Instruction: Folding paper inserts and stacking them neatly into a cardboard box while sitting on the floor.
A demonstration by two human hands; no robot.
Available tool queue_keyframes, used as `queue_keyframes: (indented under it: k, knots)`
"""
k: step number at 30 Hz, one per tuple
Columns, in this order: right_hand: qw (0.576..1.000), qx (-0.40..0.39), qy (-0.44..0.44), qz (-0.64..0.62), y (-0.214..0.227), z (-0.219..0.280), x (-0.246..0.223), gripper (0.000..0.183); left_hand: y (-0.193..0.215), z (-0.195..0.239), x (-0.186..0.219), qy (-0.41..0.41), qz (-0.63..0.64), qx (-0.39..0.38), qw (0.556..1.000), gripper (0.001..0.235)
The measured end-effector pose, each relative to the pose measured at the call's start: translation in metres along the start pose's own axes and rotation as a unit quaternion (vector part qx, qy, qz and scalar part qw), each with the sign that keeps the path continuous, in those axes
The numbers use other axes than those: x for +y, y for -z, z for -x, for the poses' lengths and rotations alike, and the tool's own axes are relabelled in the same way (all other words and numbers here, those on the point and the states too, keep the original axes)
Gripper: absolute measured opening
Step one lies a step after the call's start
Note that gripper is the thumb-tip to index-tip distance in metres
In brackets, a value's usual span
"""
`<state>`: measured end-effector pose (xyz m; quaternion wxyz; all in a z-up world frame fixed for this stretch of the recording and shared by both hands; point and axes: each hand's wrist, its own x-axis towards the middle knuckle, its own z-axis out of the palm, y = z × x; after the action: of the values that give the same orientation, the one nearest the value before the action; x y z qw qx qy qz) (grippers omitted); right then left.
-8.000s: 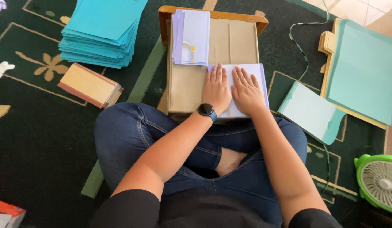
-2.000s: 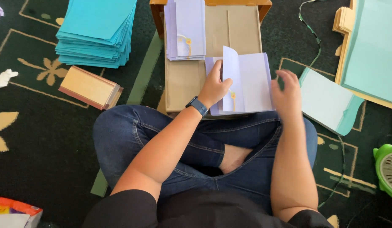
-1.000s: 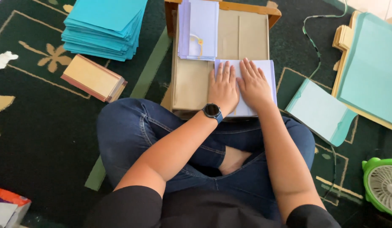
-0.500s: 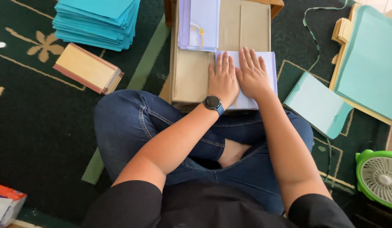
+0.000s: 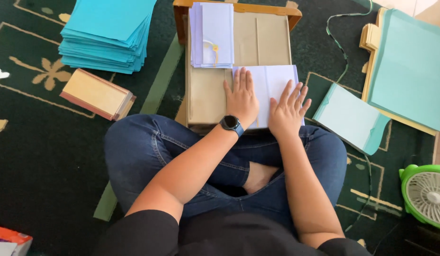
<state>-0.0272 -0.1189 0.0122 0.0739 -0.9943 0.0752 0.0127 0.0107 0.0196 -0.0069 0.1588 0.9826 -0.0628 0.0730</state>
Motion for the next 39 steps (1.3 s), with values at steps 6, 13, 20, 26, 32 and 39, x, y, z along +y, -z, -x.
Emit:
queue_keyframes:
  k: [6,13,20,26,32,39]
  knots:
    - [0.999,0.046,0.013,-0.009,-0.003,0.02,0.001,0.072,0.005,-0.001,-0.001,0.0,-0.003,-0.021,1.0,0.068]
    - [0.999,-0.013,0.014,-0.032,-0.023,-0.01,0.038,0.074,-0.004,0.003,0.001,-0.068,-0.036,0.022,0.997,0.058]
    - [0.957,-0.055,-0.092,-0.27,-0.052,-0.049,0.115,0.073,-0.001,0.015,0.006,-0.284,0.049,-0.112,0.951,0.083]
    - [0.944,-0.11,-0.119,-0.289,-0.032,-0.047,0.1,0.071,0.023,0.009,0.005,-0.26,0.077,-0.218,0.937,0.075]
    - [0.942,-0.123,-0.109,-0.293,-0.03,-0.045,0.101,0.071,0.062,-0.002,-0.015,-0.227,0.137,-0.21,0.941,0.042]
    - [0.931,-0.049,-0.075,-0.355,-0.008,-0.029,0.076,0.059,0.135,-0.032,-0.063,-0.109,0.203,0.18,0.956,0.036]
